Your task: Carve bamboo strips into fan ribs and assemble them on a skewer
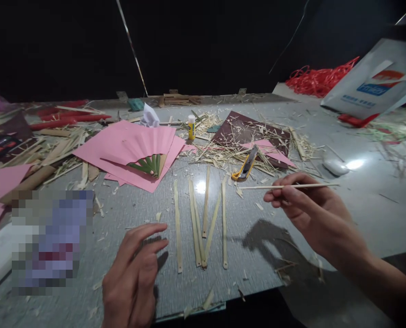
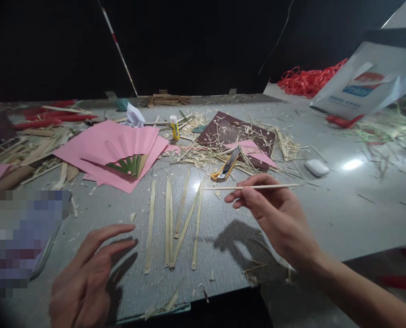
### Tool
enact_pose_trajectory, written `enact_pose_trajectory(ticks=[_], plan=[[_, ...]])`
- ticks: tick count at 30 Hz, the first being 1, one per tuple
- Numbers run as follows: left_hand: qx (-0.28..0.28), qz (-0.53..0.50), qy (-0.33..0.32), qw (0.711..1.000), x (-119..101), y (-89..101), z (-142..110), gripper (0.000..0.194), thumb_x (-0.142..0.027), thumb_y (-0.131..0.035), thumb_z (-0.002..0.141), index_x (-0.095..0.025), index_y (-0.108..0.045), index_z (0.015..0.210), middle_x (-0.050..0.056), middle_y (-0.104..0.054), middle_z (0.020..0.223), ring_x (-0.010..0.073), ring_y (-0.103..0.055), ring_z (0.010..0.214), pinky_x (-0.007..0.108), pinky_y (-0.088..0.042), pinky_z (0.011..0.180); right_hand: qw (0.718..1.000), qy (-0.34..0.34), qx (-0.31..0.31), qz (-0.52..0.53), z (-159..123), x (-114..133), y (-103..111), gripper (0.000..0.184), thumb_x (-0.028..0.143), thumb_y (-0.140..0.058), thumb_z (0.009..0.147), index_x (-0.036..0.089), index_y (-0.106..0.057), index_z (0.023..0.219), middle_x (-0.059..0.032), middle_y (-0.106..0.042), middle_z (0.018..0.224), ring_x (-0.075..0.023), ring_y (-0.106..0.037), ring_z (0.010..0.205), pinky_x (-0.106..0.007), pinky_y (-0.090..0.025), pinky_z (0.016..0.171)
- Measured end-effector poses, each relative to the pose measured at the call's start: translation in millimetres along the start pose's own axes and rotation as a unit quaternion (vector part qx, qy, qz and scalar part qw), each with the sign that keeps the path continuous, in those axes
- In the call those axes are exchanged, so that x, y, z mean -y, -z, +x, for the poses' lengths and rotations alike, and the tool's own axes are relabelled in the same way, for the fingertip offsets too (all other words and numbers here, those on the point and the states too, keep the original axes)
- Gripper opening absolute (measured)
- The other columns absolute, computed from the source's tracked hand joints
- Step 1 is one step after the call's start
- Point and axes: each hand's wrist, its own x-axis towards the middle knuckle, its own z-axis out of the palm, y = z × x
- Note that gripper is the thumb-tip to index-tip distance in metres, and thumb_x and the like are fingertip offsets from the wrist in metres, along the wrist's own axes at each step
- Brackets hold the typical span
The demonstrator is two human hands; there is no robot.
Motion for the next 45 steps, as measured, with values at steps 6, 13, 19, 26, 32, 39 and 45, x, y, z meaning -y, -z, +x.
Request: enact_pose_trajectory(ticks=[6, 13, 19, 26, 32, 39, 45], plan=[[0.029, -0.004, -0.031, 0.999, 1, -6.7, 6, 0.029, -0.004, -0.047, 0.101, -0.022, -0.067, 0.112, 0.007, -0.068, 0.120, 0.0255, -0.060, 0.119, 0.047, -0.051, 0.099, 1.000, 0.020, -0.009, -0.013, -8, 2, -3, 0.004, 0.026, -0.075, 0.098, 0.026, -0.072, 0.098, -0.0021, -0.071, 0.098, -0.0190, -0.077, 0.089, -0.027, -0.066, 0.073], [0.075, 0.027, -0.049, 0.996, 3, -13.7, 11, 0.025, -0.007, -0.051, 0.102, -0.021, -0.066, 0.115, 0.006, -0.069, 0.116, 0.0237, -0.056, 0.120, 0.043, -0.046, 0.102, 0.999, 0.047, 0.010, -0.006, -13, 3, -6, 0.010, 0.015, -0.071, 0.100, 0.025, -0.072, 0.102, -0.0020, -0.067, 0.101, -0.0182, -0.076, 0.092, -0.027, -0.064, 0.077], [0.094, 0.021, -0.050, 0.994, 4, -12.6, 8, 0.023, -0.009, -0.050, 0.104, -0.021, -0.065, 0.117, 0.008, -0.065, 0.129, 0.0238, -0.052, 0.128, 0.043, -0.041, 0.109, 0.997, 0.066, 0.032, 0.010, -12, 3, -7, 0.014, 0.013, -0.073, 0.098, 0.026, -0.076, 0.102, -0.0026, -0.067, 0.104, -0.0164, -0.071, 0.092, -0.026, -0.061, 0.078], [0.089, 0.014, -0.054, 0.994, 2, -12.5, 9, 0.025, -0.008, -0.050, 0.104, -0.020, -0.065, 0.119, 0.008, -0.063, 0.133, 0.0237, -0.052, 0.129, 0.043, -0.040, 0.110, 0.997, 0.032, 0.062, 0.041, -11, 0, -3, 0.008, 0.025, -0.070, 0.102, 0.027, -0.076, 0.097, -0.0020, -0.065, 0.098, -0.0141, -0.063, 0.084, -0.026, -0.058, 0.075], [-0.018, 0.009, -0.034, 0.999, -3, -6.8, 11, 0.025, -0.001, -0.053, 0.099, -0.018, -0.069, 0.107, 0.006, -0.068, 0.112, 0.0195, -0.062, 0.111, 0.036, -0.048, 0.098, 0.998, 0.031, 0.052, 0.015, -12, -7, -1, 0.007, 0.022, -0.072, 0.101, 0.028, -0.076, 0.104, -0.0012, -0.064, 0.105, -0.0108, -0.062, 0.077, -0.022, -0.057, 0.067], [0.066, -0.080, -0.016, 0.995, 7, -1.8, 1, 0.040, -0.025, -0.029, 0.112, -0.021, -0.069, 0.117, 0.009, -0.070, 0.119, 0.0275, -0.057, 0.122, 0.047, -0.045, 0.101, 0.989, -0.005, 0.142, -0.044, -20, -8, -21, 0.011, 0.019, -0.067, 0.103, 0.026, -0.075, 0.106, -0.0032, -0.072, 0.105, -0.0126, -0.071, 0.082, -0.023, -0.058, 0.069], [0.126, -0.102, -0.001, 0.987, 9, -6.7, 2, 0.049, -0.049, -0.028, 0.112, -0.026, -0.071, 0.114, 0.008, -0.073, 0.123, 0.0308, -0.050, 0.129, 0.051, -0.040, 0.106, 0.959, -0.003, 0.262, -0.111, -24, -9, -55, 0.008, 0.018, -0.069, 0.101, 0.020, -0.076, 0.102, -0.0050, -0.079, 0.096, -0.0171, -0.075, 0.090, -0.029, -0.059, 0.081]])
